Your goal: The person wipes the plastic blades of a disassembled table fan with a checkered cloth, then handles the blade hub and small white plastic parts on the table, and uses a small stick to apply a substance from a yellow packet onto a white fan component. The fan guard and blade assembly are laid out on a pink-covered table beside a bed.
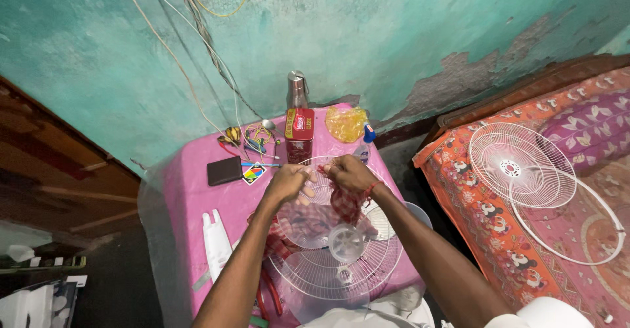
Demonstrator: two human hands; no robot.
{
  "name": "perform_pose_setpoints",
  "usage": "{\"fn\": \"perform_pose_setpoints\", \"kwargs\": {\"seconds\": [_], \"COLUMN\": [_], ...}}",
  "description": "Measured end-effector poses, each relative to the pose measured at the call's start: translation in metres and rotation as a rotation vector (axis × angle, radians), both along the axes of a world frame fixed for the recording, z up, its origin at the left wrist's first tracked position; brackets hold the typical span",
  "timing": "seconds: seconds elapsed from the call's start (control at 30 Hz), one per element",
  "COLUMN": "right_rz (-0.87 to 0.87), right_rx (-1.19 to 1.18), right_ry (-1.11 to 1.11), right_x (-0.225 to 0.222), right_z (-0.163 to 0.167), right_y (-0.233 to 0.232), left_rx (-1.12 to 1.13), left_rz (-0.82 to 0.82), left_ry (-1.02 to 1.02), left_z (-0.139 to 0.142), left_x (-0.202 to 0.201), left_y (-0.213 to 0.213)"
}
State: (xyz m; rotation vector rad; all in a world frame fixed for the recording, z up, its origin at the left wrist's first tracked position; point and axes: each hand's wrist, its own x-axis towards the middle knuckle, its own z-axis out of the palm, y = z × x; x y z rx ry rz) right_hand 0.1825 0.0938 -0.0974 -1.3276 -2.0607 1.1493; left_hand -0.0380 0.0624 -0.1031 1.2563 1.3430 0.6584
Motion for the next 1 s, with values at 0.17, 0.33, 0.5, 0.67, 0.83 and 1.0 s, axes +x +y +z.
{"fn": "perform_pose_setpoints", "kwargs": {"seconds": [0.17,0.33,0.5,0.67,0.83,1.0], "right_rz": [-0.187,-0.312,-0.429,-0.518,-0.360,0.116], "right_rx": [0.190,0.324,0.019,-0.112,-0.029,0.618], "right_ry": [-0.072,-0.128,0.468,0.765,0.748,0.321], "right_x": [-0.015,-0.020,-0.013,0.019,0.038,0.023], "right_z": [0.013,0.001,-0.021,-0.022,0.011,0.039], "right_y": [-0.019,-0.010,0.026,0.041,0.031,0.002], "left_rx": [-0.022,-0.035,0.018,-0.032,-0.037,-0.026], "left_rz": [0.020,-0.002,-0.021,0.007,0.020,-0.010], "left_ry": [0.014,0.041,0.050,0.042,0.075,0.064], "left_z": [0.000,0.015,0.030,0.031,0.029,0.033], "left_x": [0.000,-0.001,0.000,-0.007,-0.013,-0.008], "left_y": [0.003,0.007,0.009,0.010,0.010,0.013]}}
